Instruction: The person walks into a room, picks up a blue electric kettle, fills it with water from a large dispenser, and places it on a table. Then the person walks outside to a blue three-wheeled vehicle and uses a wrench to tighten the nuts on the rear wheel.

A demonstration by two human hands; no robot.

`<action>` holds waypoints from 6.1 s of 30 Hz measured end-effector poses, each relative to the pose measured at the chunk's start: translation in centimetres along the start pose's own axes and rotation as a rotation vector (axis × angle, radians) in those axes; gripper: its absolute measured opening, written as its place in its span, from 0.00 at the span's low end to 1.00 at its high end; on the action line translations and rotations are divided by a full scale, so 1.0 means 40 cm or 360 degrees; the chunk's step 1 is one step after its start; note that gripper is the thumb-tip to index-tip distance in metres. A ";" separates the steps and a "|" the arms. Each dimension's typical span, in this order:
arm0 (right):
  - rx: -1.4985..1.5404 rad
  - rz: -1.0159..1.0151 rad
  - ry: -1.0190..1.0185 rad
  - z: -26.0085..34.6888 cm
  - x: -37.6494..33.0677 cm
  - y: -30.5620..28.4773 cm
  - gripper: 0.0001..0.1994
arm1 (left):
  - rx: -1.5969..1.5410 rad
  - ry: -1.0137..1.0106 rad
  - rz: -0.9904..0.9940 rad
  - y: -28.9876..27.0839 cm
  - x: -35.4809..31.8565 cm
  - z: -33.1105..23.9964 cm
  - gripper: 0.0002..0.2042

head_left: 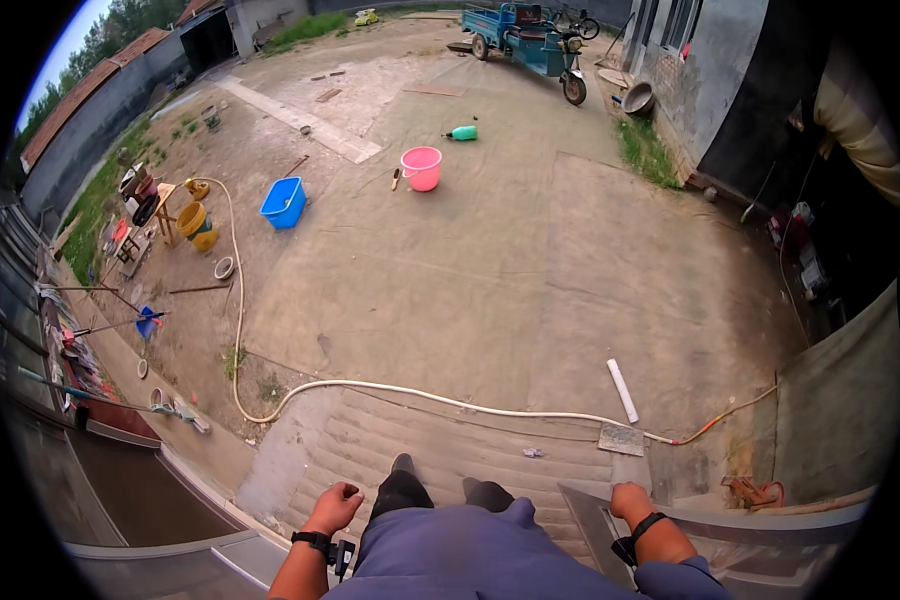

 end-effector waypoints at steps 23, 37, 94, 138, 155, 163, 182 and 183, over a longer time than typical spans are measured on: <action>0.0526 0.0404 0.0386 0.512 -0.357 0.327 0.15 | 0.0536 0.0307 0.0532 -0.303 0.525 -0.116 0.21; 0.1348 0.0455 0.0102 0.549 -0.256 0.610 0.21 | 0.0622 0.0509 0.0644 0.013 0.810 -0.465 0.21; 0.1461 -0.0266 -0.0086 -0.717 3.042 -2.666 0.21 | 0.0096 -0.0042 0.0273 0.069 3.427 -2.497 0.22; 0.1310 0.0088 -0.0295 -0.548 5.692 -5.781 0.21 | -0.0149 -0.0119 -0.0186 -0.998 6.456 -4.527 0.19; 0.1096 -0.0341 -0.0722 -0.061 6.545 -7.172 0.20 | -0.0505 -0.0535 -0.0125 -1.457 7.394 -4.888 0.18; 0.1234 0.0014 -0.0406 0.031 6.790 -7.480 0.21 | -0.0233 -0.0242 -0.0114 -1.917 8.040 -5.251 0.19; 0.0747 0.0578 -0.1039 0.750 7.497 -8.508 0.19 | -0.0152 -0.0507 0.0334 -2.448 9.074 -5.712 0.21; 0.0739 0.0574 -0.1021 0.781 7.521 -8.556 0.19 | -0.0111 -0.0483 0.0375 -2.486 9.142 -5.722 0.20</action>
Point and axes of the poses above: each hand's wrist, its own x-axis towards the middle knuckle, its own y-axis out of the palm, z = x × y, the point moved 6 cm from there along x, towards the middle knuckle, and after that the axes turned 4 degrees about -x, right-handed, at the moved point
